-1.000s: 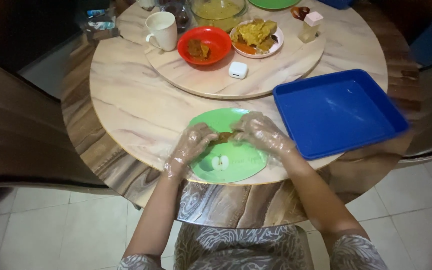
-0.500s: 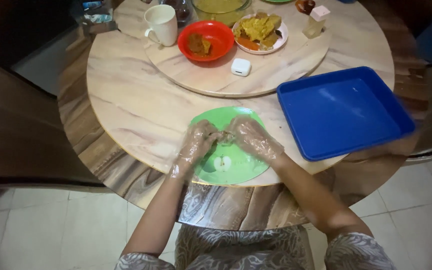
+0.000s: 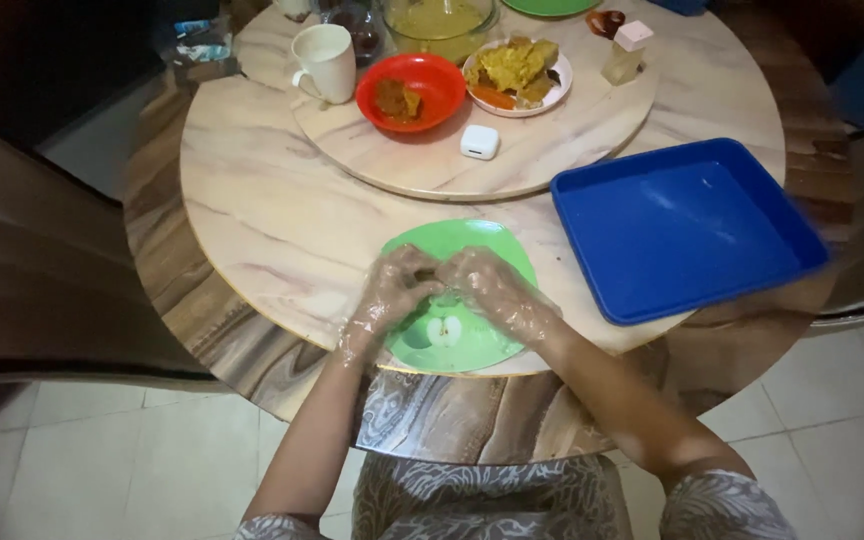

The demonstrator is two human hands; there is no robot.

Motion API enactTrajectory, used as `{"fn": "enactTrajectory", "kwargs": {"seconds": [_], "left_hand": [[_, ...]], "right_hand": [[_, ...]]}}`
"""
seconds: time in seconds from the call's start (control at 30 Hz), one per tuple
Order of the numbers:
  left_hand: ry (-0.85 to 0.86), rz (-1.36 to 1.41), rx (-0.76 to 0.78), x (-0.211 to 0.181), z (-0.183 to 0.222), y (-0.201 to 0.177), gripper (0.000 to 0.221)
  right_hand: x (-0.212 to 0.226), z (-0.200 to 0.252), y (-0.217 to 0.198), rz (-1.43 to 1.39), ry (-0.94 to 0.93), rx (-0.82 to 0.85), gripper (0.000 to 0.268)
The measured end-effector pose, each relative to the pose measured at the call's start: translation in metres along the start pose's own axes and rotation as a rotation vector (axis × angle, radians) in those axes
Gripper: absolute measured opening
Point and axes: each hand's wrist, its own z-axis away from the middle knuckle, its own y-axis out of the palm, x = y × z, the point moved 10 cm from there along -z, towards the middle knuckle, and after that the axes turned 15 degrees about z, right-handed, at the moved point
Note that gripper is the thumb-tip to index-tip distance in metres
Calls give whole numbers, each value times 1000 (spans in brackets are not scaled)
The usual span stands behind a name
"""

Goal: Kneading and shaping a small portion of dough on a plate using both hands while wearing plastic gloves.

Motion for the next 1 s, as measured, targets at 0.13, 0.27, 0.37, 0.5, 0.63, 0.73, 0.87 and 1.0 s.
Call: {"fn": "enactTrajectory", "kwargs": {"seconds": [0.13,0.27,0.37,0.5,0.63,0.73,0.87,1.0], "left_hand": [[4,1,60,-2,6,8,22],[-45,-87,141,-6,7,8,43],[-52,-170,196,-2,7,11,48],[26,-283,243,19,6,20,49],[248,-600,228,48,2,38,42],[354,-675,175,65,-3,40,38],[400,-798,157,61,3,40,37],[291,-819,153,14,3,40,30]], "right_hand": [[-25,13,-31,-504,70,27,12],[-55,32,-60,-1134,197,38,17],[-62,40,-64,-965,152,74,16],[-57,37,-61,-927,184,98,14],[-41,25,-21,-965,160,39,17],[-33,15,7,-992,144,-15,20],[-47,35,-55,-770,110,-108,24],[-37,26,-52,-756,59,-173,25]]}}
